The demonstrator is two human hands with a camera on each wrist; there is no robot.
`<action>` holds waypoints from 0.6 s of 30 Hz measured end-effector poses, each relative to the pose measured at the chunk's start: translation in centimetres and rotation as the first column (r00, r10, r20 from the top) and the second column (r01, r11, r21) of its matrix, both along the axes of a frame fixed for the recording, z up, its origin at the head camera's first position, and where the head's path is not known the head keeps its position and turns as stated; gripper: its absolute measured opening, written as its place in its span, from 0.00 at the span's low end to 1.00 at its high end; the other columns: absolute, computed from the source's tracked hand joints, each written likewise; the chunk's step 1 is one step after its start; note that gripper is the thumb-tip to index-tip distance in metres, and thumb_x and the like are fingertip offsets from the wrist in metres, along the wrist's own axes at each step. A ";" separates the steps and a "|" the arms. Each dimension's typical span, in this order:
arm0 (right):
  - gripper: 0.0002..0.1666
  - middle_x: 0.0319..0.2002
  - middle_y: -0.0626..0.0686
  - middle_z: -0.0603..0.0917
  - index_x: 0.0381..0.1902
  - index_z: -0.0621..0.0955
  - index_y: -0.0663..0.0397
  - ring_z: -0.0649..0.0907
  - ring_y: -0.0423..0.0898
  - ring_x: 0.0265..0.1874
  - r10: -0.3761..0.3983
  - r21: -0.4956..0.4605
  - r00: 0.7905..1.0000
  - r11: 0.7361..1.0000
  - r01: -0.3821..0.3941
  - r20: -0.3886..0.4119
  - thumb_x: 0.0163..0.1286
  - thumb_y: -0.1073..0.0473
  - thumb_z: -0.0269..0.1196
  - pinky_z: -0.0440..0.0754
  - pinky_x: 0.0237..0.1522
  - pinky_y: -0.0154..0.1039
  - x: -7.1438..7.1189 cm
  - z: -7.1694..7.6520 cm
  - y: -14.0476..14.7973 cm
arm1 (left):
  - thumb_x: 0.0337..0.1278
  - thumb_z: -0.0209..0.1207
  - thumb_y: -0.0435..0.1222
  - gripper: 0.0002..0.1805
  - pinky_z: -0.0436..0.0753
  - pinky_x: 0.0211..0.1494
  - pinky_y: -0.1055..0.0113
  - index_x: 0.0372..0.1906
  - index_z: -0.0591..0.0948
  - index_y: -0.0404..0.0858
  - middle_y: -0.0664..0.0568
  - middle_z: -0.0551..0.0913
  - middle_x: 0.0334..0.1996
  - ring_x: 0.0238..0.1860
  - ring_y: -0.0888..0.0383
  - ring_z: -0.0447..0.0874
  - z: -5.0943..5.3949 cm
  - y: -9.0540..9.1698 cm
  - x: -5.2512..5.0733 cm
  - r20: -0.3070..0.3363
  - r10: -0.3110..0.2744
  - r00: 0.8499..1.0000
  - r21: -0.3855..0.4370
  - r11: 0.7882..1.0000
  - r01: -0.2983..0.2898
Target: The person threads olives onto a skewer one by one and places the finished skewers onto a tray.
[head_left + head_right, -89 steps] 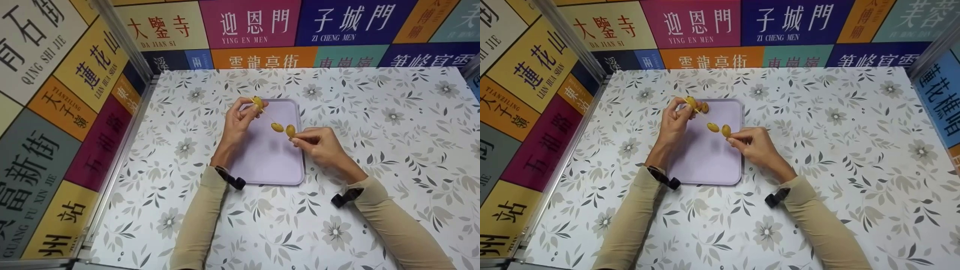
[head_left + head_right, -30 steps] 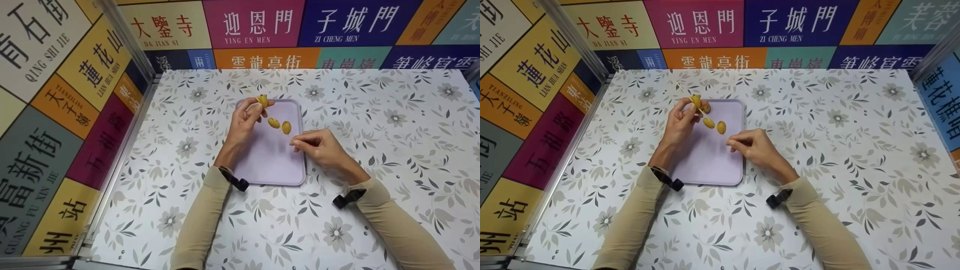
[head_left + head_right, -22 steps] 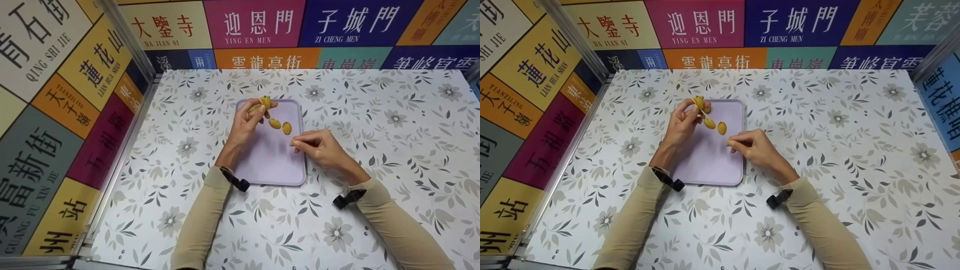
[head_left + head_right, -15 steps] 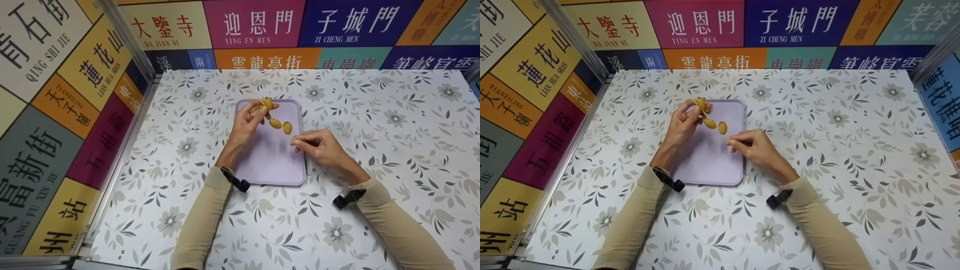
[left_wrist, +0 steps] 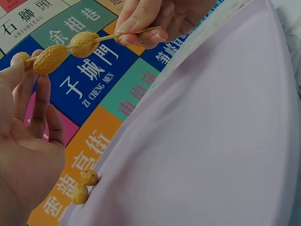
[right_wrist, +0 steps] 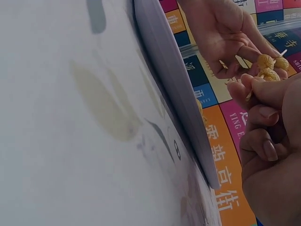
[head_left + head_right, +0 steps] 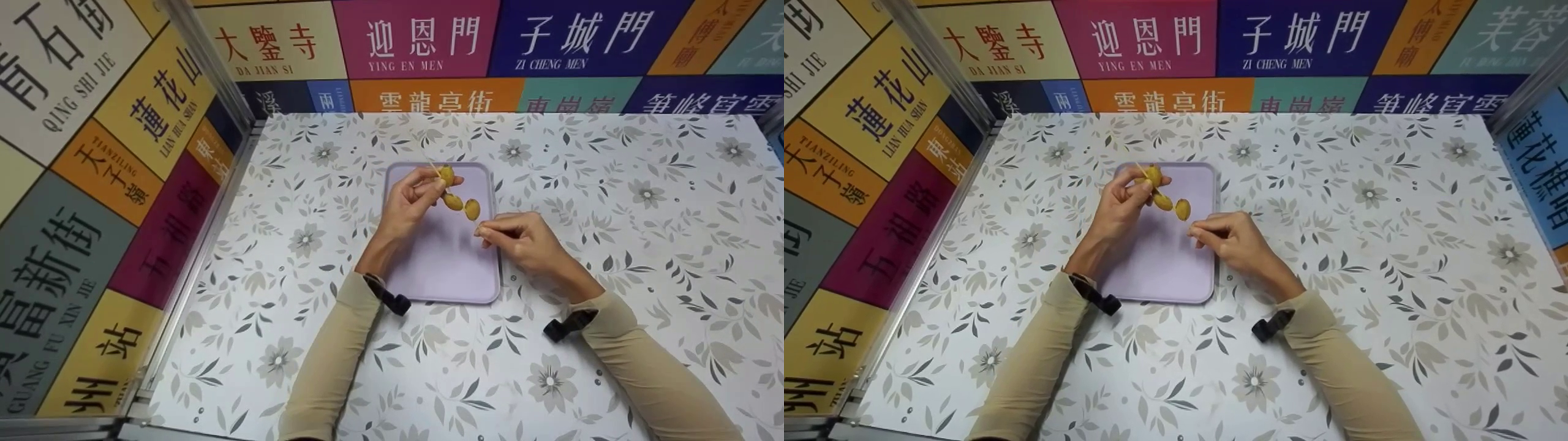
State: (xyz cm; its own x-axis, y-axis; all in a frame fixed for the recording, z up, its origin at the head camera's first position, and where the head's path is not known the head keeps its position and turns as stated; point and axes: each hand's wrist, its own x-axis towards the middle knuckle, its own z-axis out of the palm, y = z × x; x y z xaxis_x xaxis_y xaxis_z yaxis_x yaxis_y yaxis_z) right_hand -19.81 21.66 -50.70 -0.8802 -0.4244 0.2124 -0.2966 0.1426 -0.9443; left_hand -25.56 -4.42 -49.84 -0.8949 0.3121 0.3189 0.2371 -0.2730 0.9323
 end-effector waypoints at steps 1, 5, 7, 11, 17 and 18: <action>0.12 0.39 0.73 0.89 0.51 0.90 0.70 0.89 0.47 0.37 -0.001 0.005 1.000 1.000 0.001 -0.007 0.77 0.65 0.68 0.88 0.43 0.36 0.0 0.0 0.0 | 0.81 0.59 0.32 0.11 0.80 0.64 0.63 0.59 0.83 0.36 0.44 0.93 0.54 0.51 0.46 0.94 0.0 0.0 0.0 0.001 -0.006 1.000 0.005 1.000 0.006; 0.13 0.41 0.73 0.89 0.52 0.90 0.70 0.89 0.47 0.37 -0.013 0.004 1.000 1.000 0.013 -0.004 0.78 0.65 0.68 0.89 0.44 0.37 0.0 -0.2 0.1 | 0.80 0.60 0.31 0.10 0.77 0.77 0.58 0.58 0.83 0.35 0.42 0.93 0.54 0.56 0.44 0.93 -0.1 0.1 0.0 -0.003 -0.021 1.000 0.018 1.000 0.021; 0.13 0.41 0.73 0.89 0.52 0.89 0.70 0.89 0.47 0.37 -0.022 0.001 1.000 1.000 0.022 0.006 0.78 0.65 0.68 0.89 0.44 0.37 0.0 -0.2 0.1 | 0.80 0.60 0.31 0.09 0.75 0.79 0.56 0.57 0.83 0.35 0.42 0.93 0.54 0.56 0.46 0.93 -0.2 0.1 -0.1 -0.001 -0.024 1.000 0.017 1.000 0.024; 0.15 0.41 0.73 0.88 0.53 0.89 0.70 0.89 0.48 0.38 -0.030 -0.011 0.998 0.999 0.030 0.054 0.78 0.62 0.69 0.88 0.45 0.38 0.1 -0.2 0.0 | 0.80 0.61 0.34 0.10 0.74 0.80 0.56 0.58 0.83 0.36 0.44 0.93 0.55 0.60 0.44 0.91 -0.5 0.0 -0.1 0.018 -0.026 0.999 0.007 1.000 0.026; 0.16 0.40 0.73 0.89 0.53 0.89 0.70 0.88 0.46 0.38 -0.034 -0.014 0.997 0.999 0.035 0.069 0.78 0.61 0.69 0.87 0.43 0.37 0.1 -0.2 0.1 | 0.83 0.59 0.41 0.14 0.77 0.67 0.59 0.64 0.80 0.42 0.46 0.94 0.54 0.61 0.48 0.90 -0.8 0.2 -0.1 0.057 -0.010 0.998 -0.079 0.997 0.014; 0.16 0.40 0.73 0.89 0.53 0.89 0.71 0.88 0.46 0.37 -0.034 -0.015 0.997 0.999 0.035 0.067 0.78 0.61 0.69 0.87 0.43 0.37 0.1 -0.2 0.1 | 0.83 0.59 0.41 0.15 0.78 0.63 0.60 0.64 0.80 0.43 0.49 0.93 0.56 0.59 0.50 0.91 -0.8 0.2 -0.1 0.062 0.000 0.998 -0.100 0.995 0.006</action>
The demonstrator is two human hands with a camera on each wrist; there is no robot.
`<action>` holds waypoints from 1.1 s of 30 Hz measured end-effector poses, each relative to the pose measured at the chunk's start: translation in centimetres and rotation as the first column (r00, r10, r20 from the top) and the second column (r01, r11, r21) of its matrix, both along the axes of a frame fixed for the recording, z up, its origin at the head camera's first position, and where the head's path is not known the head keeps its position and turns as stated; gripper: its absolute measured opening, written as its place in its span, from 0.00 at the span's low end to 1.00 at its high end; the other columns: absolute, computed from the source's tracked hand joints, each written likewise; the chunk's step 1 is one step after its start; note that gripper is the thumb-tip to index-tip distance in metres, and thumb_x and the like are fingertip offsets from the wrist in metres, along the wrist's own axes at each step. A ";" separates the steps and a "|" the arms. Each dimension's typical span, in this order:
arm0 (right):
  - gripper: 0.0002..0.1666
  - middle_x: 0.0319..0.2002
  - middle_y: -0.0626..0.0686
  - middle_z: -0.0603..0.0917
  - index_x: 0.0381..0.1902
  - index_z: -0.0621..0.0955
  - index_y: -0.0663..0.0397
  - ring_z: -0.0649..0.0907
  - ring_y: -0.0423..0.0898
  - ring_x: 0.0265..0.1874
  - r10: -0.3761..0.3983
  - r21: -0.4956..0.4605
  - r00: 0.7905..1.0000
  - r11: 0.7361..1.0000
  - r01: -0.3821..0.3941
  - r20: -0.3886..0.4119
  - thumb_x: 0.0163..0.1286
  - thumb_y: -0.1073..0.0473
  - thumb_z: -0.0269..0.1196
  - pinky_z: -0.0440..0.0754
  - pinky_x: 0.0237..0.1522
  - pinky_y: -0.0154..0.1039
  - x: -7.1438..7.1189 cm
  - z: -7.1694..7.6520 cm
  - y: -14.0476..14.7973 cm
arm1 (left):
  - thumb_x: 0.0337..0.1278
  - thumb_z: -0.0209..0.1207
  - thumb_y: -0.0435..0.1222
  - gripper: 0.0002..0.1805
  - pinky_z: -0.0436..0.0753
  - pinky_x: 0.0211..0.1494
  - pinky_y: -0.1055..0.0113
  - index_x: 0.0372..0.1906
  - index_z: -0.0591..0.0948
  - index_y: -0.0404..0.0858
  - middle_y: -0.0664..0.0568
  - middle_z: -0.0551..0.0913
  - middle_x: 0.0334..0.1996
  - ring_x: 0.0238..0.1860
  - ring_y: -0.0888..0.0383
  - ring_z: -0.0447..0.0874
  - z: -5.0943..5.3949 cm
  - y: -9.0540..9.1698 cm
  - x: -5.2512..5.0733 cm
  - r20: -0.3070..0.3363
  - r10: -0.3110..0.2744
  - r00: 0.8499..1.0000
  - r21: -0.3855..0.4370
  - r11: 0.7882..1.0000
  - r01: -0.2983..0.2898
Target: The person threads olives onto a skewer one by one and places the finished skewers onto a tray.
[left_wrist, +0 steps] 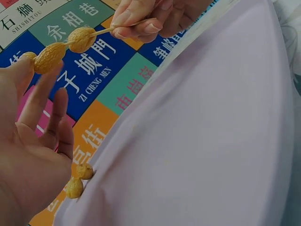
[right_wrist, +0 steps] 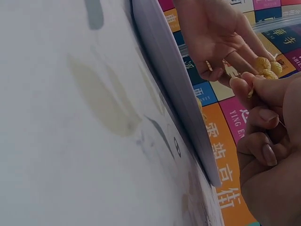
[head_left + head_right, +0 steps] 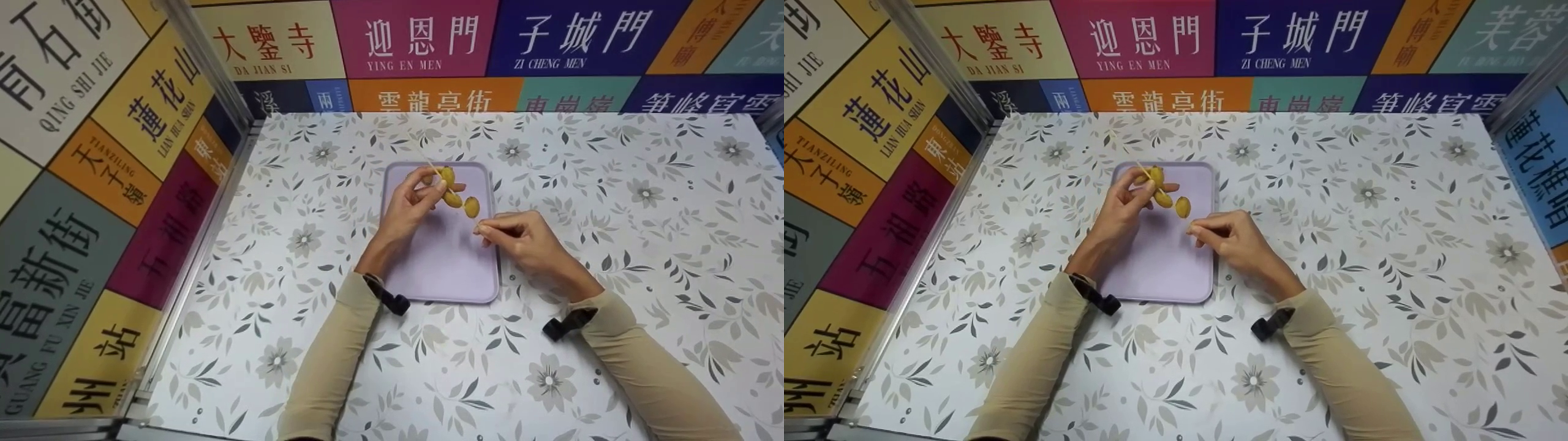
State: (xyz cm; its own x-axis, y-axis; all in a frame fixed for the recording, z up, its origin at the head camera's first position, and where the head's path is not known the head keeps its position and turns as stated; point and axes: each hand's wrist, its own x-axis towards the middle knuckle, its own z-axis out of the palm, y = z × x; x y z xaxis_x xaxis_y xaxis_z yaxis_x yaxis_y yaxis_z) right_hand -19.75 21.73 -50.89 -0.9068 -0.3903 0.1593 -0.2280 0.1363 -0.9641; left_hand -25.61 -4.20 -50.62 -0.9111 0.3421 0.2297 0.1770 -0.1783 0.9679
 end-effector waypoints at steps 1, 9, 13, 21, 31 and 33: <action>0.15 0.40 0.74 0.89 0.53 0.89 0.71 0.88 0.46 0.37 -0.001 -0.003 1.000 1.000 0.001 -0.001 0.78 0.61 0.69 0.87 0.43 0.37 0.0 0.0 0.0 | 0.84 0.58 0.41 0.15 0.79 0.59 0.60 0.65 0.80 0.42 0.50 0.93 0.55 0.56 0.50 0.92 0.0 0.1 0.0 0.004 0.005 1.000 -0.018 1.000 -0.005; 0.14 0.38 0.74 0.89 0.51 0.89 0.72 0.89 0.45 0.36 -0.008 -0.009 1.000 1.000 0.008 -0.012 0.78 0.65 0.68 0.87 0.44 0.36 -0.2 0.1 -0.1 | 0.85 0.57 0.44 0.15 0.82 0.49 0.61 0.62 0.82 0.41 0.52 0.94 0.40 0.46 0.52 0.93 0.0 0.4 0.2 0.035 0.028 0.999 -0.083 0.996 -0.025; 0.12 0.38 0.77 0.88 0.51 0.89 0.74 0.89 0.45 0.35 -0.018 -0.029 1.000 0.999 0.018 0.008 0.77 0.68 0.68 0.88 0.42 0.37 -0.1 0.1 -0.3 | 0.85 0.55 0.46 0.15 0.82 0.50 0.61 0.62 0.82 0.44 0.52 0.92 0.42 0.47 0.51 0.91 0.0 0.4 0.3 0.035 -0.002 0.999 -0.063 0.998 0.004; 0.15 0.40 0.76 0.89 0.53 0.87 0.76 0.89 0.45 0.37 -0.023 -0.042 0.999 0.999 0.025 0.040 0.77 0.65 0.68 0.88 0.45 0.36 0.0 0.0 -0.1 | 0.86 0.54 0.47 0.17 0.82 0.51 0.62 0.64 0.82 0.43 0.47 0.93 0.42 0.50 0.41 0.89 -0.1 0.4 0.3 0.045 -0.010 0.999 -0.059 0.998 0.012; 0.13 0.38 0.73 0.89 0.50 0.90 0.71 0.90 0.43 0.37 -0.084 -0.046 0.996 0.995 0.084 -0.003 0.79 0.64 0.67 0.87 0.48 0.32 -0.5 -0.2 0.5 | 0.85 0.56 0.44 0.19 0.83 0.57 0.50 0.68 0.82 0.41 0.47 0.93 0.56 0.57 0.44 0.89 0.7 -1.9 -1.4 -0.131 0.182 0.974 -0.244 0.947 -0.210; 0.12 0.39 0.75 0.88 0.49 0.91 0.69 0.91 0.44 0.35 -0.097 -0.058 0.995 0.994 0.097 0.006 0.79 0.64 0.67 0.88 0.48 0.33 -0.5 -0.2 0.4 | 0.82 0.60 0.40 0.17 0.83 0.58 0.50 0.66 0.83 0.40 0.46 0.92 0.57 0.56 0.47 0.88 0.7 -2.6 -1.8 -0.226 0.246 0.942 -0.352 0.882 -0.315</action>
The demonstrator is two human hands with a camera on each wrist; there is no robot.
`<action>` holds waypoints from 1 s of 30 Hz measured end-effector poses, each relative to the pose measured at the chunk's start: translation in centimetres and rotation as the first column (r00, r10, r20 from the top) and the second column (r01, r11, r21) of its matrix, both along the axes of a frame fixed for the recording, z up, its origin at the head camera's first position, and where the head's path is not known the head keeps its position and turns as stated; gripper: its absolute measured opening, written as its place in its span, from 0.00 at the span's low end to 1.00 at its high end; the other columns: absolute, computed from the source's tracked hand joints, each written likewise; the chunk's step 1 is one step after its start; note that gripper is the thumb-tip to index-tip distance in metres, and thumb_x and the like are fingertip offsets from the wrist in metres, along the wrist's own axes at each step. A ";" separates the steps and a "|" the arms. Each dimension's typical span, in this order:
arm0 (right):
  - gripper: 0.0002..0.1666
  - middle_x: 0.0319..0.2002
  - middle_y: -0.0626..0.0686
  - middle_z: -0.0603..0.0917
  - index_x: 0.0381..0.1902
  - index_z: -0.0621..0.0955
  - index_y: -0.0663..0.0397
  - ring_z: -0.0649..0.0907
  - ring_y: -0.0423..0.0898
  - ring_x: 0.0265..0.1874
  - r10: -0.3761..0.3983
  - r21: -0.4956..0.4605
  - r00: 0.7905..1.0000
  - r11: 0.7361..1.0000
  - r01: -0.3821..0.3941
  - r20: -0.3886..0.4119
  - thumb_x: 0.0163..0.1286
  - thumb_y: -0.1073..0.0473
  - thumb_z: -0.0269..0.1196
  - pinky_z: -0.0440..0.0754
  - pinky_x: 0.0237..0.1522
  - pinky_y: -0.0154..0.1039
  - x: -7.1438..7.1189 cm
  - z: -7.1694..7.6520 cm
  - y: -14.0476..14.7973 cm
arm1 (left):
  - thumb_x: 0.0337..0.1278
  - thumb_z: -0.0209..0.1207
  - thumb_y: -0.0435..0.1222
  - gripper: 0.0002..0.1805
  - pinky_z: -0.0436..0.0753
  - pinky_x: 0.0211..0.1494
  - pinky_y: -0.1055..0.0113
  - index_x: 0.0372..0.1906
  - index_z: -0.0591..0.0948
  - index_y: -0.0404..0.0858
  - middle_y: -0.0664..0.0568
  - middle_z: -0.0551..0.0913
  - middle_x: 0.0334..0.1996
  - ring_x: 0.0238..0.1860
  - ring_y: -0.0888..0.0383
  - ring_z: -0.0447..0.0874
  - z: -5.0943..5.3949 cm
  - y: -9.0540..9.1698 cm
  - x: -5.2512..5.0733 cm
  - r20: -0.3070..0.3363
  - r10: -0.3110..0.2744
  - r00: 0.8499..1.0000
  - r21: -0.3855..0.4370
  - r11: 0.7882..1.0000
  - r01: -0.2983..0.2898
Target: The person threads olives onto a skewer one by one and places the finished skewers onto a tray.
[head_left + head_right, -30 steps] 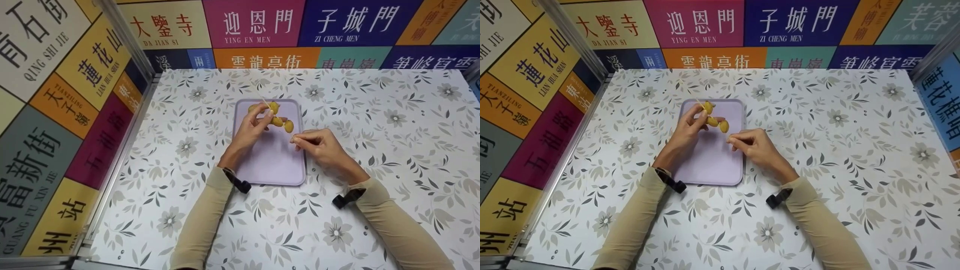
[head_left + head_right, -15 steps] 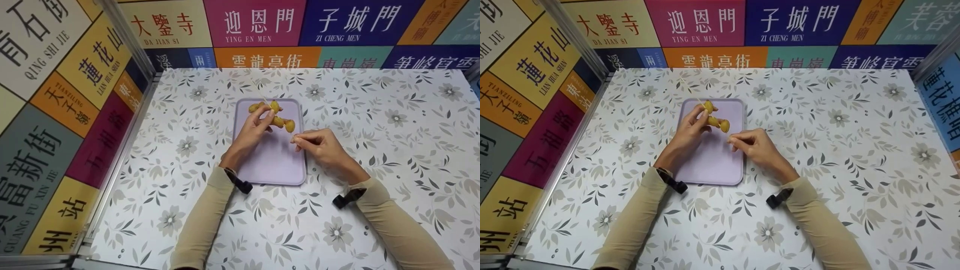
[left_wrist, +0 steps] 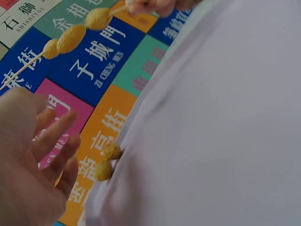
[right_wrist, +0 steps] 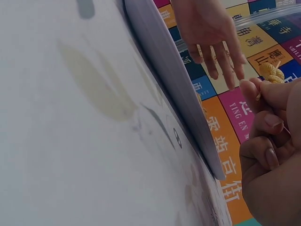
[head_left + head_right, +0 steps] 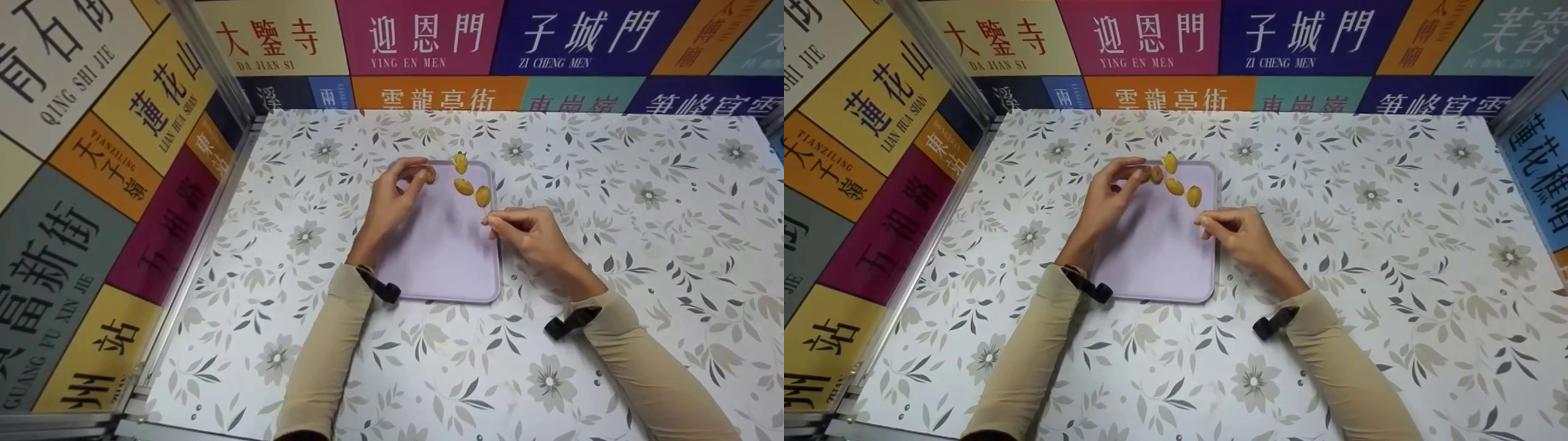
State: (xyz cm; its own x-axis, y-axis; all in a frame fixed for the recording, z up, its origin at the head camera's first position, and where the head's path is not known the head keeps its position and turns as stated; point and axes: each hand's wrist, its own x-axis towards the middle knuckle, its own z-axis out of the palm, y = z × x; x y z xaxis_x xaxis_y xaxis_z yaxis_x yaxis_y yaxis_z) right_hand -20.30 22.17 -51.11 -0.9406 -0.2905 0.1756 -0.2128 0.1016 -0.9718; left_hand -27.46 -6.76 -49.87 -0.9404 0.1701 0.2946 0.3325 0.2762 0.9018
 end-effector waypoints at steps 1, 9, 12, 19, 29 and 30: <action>0.11 0.39 0.75 0.88 0.49 0.91 0.68 0.91 0.44 0.35 -0.006 -0.006 1.000 1.000 0.006 0.007 0.78 0.64 0.68 0.88 0.49 0.33 0.0 0.0 0.0 | 0.81 0.61 0.40 0.17 0.82 0.58 0.52 0.66 0.84 0.41 0.47 0.92 0.58 0.56 0.49 0.88 0.0 -0.2 -0.2 -0.017 0.044 0.999 -0.081 0.996 -0.045; 0.12 0.36 0.70 0.90 0.49 0.90 0.72 0.91 0.42 0.34 0.006 0.001 1.000 1.000 -0.006 -0.012 0.79 0.65 0.67 0.88 0.46 0.32 0.0 -0.1 -0.3 | 0.78 0.62 0.41 0.25 0.71 0.77 0.46 0.74 0.80 0.45 0.49 0.78 0.77 0.74 0.45 0.73 -0.8 -1.2 -0.9 -0.024 0.065 0.998 -0.597 0.799 -0.067; 0.13 0.37 0.71 0.90 0.50 0.90 0.72 0.90 0.41 0.34 0.000 0.002 1.000 1.000 0.000 0.001 0.79 0.65 0.67 0.87 0.46 0.32 0.1 -0.1 -0.4 | 0.80 0.61 0.41 0.26 0.70 0.77 0.46 0.76 0.78 0.45 0.48 0.76 0.78 0.75 0.45 0.71 -1.0 -1.2 -1.0 -0.010 0.043 0.999 -0.648 0.761 -0.039; 0.12 0.39 0.74 0.89 0.49 0.91 0.70 0.90 0.42 0.35 -0.028 -0.007 0.999 1.000 0.028 0.019 0.78 0.64 0.68 0.89 0.47 0.34 0.1 -0.3 -0.2 | 0.75 0.67 0.38 0.15 0.75 0.66 0.49 0.62 0.87 0.48 0.54 0.87 0.62 0.63 0.48 0.77 -1.2 -1.2 -1.3 -0.072 0.079 0.994 -0.636 0.764 -0.107; 0.16 0.36 0.68 0.89 0.51 0.89 0.73 0.89 0.42 0.35 -0.015 0.006 1.000 1.000 0.014 0.017 0.78 0.61 0.69 0.88 0.47 0.32 -0.1 -0.4 0.1 | 0.75 0.68 0.42 0.11 0.75 0.60 0.53 0.56 0.88 0.51 0.56 0.89 0.53 0.57 0.53 0.80 -1.8 -1.1 -2.0 -0.079 0.141 0.987 -0.571 0.805 -0.161; 0.16 0.35 0.66 0.90 0.51 0.89 0.73 0.89 0.42 0.35 -0.013 0.012 1.000 1.000 0.013 0.011 0.78 0.61 0.69 0.88 0.47 0.32 -0.1 -0.4 0.1 | 0.74 0.68 0.42 0.13 0.75 0.60 0.53 0.59 0.88 0.51 0.55 0.89 0.53 0.57 0.52 0.80 -1.8 -1.2 -2.0 -0.077 0.138 0.987 -0.573 0.804 -0.157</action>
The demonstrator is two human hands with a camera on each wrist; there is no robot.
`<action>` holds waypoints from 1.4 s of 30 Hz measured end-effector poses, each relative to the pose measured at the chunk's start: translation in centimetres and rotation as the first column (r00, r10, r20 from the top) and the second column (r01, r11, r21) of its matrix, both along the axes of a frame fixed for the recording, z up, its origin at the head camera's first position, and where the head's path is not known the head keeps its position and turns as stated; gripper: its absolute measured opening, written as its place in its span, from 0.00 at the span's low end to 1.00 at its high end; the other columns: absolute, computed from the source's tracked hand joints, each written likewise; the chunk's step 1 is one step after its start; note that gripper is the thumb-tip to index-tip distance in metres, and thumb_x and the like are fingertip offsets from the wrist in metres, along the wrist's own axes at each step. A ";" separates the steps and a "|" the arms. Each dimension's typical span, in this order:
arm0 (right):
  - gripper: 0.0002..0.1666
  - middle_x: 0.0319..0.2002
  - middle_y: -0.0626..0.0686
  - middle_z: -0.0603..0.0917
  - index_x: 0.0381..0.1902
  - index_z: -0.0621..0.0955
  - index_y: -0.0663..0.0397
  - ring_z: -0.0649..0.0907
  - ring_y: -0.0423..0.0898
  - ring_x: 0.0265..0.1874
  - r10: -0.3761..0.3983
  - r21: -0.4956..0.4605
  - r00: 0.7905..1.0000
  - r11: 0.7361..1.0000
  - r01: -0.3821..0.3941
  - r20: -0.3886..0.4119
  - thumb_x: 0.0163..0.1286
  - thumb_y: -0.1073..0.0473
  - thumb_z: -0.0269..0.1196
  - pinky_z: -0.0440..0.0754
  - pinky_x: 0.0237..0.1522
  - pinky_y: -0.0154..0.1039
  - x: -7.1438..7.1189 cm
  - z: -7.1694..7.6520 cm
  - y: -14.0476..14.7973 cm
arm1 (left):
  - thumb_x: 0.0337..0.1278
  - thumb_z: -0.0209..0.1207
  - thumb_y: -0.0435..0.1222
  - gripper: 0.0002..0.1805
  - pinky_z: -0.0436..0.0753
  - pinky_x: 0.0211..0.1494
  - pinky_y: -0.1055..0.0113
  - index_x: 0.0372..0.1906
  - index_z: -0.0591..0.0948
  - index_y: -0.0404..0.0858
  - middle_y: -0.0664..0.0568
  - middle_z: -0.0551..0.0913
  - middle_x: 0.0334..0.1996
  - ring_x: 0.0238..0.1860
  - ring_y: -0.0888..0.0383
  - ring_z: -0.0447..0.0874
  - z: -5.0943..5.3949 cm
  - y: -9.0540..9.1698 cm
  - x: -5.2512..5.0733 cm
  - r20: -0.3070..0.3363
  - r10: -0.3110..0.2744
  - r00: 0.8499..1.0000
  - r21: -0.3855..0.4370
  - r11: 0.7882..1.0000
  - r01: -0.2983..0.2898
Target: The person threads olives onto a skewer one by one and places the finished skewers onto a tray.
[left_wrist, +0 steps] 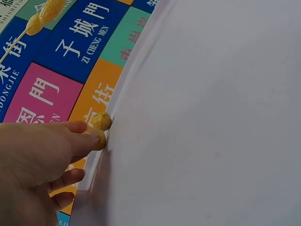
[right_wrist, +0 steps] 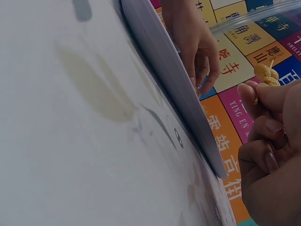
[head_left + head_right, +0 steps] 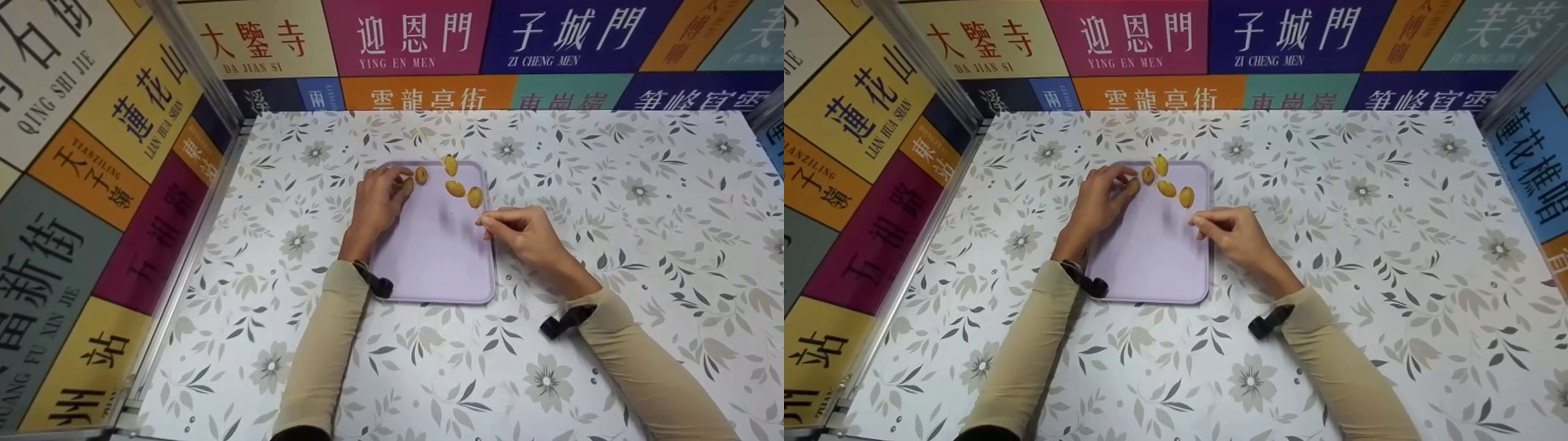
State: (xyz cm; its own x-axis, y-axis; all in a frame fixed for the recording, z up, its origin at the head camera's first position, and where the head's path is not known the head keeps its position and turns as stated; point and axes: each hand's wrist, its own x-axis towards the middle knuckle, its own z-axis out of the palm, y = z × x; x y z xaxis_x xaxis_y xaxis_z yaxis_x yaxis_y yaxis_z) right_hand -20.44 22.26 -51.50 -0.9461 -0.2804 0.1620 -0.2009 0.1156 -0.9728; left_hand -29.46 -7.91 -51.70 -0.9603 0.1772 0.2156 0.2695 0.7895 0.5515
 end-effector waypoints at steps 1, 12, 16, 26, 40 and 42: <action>0.16 0.34 0.63 0.90 0.50 0.90 0.72 0.89 0.42 0.35 0.002 0.003 1.000 1.000 -0.002 -0.002 0.79 0.61 0.68 0.88 0.46 0.32 0.0 0.0 0.0 | 0.74 0.69 0.42 0.15 0.76 0.59 0.53 0.61 0.88 0.51 0.54 0.89 0.53 0.56 0.52 0.80 0.0 -0.1 0.0 0.003 -0.002 1.000 -0.008 1.000 0.002; 0.09 0.30 0.56 0.91 0.46 0.93 0.63 0.89 0.42 0.32 -0.012 0.032 0.998 0.999 0.014 -0.060 0.78 0.64 0.68 0.86 0.43 0.32 -0.3 -0.1 0.1 | 0.73 0.69 0.37 0.17 0.77 0.61 0.57 0.63 0.88 0.44 0.50 0.93 0.53 0.54 0.52 0.83 0.4 -1.0 -0.1 0.025 -0.017 1.000 0.218 0.976 0.011; 0.09 0.30 0.56 0.91 0.47 0.93 0.63 0.89 0.41 0.33 -0.009 0.029 0.999 1.000 0.011 -0.051 0.78 0.65 0.68 0.86 0.44 0.31 -0.2 -0.1 0.0 | 0.71 0.68 0.32 0.18 0.79 0.55 0.63 0.63 0.86 0.39 0.47 0.93 0.52 0.49 0.54 0.86 0.8 -1.3 -0.3 0.023 -0.017 1.000 0.421 0.907 0.006; 0.09 0.32 0.63 0.91 0.47 0.92 0.65 0.89 0.40 0.34 0.006 0.016 0.999 1.000 -0.005 -0.042 0.78 0.67 0.67 0.88 0.46 0.32 -0.1 -0.2 0.2 | 0.77 0.66 0.40 0.17 0.81 0.54 0.64 0.64 0.84 0.42 0.48 0.94 0.50 0.53 0.46 0.87 1.7 -1.4 0.1 0.143 -0.016 0.990 0.744 0.661 -0.097; 0.12 0.40 0.71 0.91 0.49 0.91 0.67 0.87 0.39 0.33 0.119 0.065 0.991 0.990 -0.122 0.053 0.77 0.63 0.70 0.86 0.41 0.29 0.1 -0.3 0.2 | 0.77 0.66 0.44 0.15 0.68 0.36 0.66 0.59 0.86 0.42 0.50 0.95 0.45 0.36 0.55 0.81 2.1 -2.1 -0.2 0.104 -0.009 0.995 0.884 0.459 -0.089; 0.13 0.40 0.71 0.91 0.50 0.91 0.67 0.88 0.39 0.34 0.129 0.063 0.989 0.989 -0.134 0.072 0.76 0.62 0.71 0.87 0.42 0.30 0.1 -0.3 0.3 | 0.76 0.67 0.44 0.15 0.65 0.32 0.68 0.59 0.86 0.42 0.50 0.95 0.44 0.35 0.55 0.81 2.1 -2.1 -0.2 0.104 -0.001 0.995 0.884 0.459 -0.092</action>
State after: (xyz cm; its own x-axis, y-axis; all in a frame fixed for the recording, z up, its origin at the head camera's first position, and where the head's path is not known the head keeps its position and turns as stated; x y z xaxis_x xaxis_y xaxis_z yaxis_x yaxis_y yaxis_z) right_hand -20.37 22.53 -51.78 -0.9083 -0.4114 0.0754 -0.1526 0.1582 -0.9755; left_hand -29.65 -10.05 -49.57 -0.9818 -0.1098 0.1550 0.1686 -0.1282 0.9773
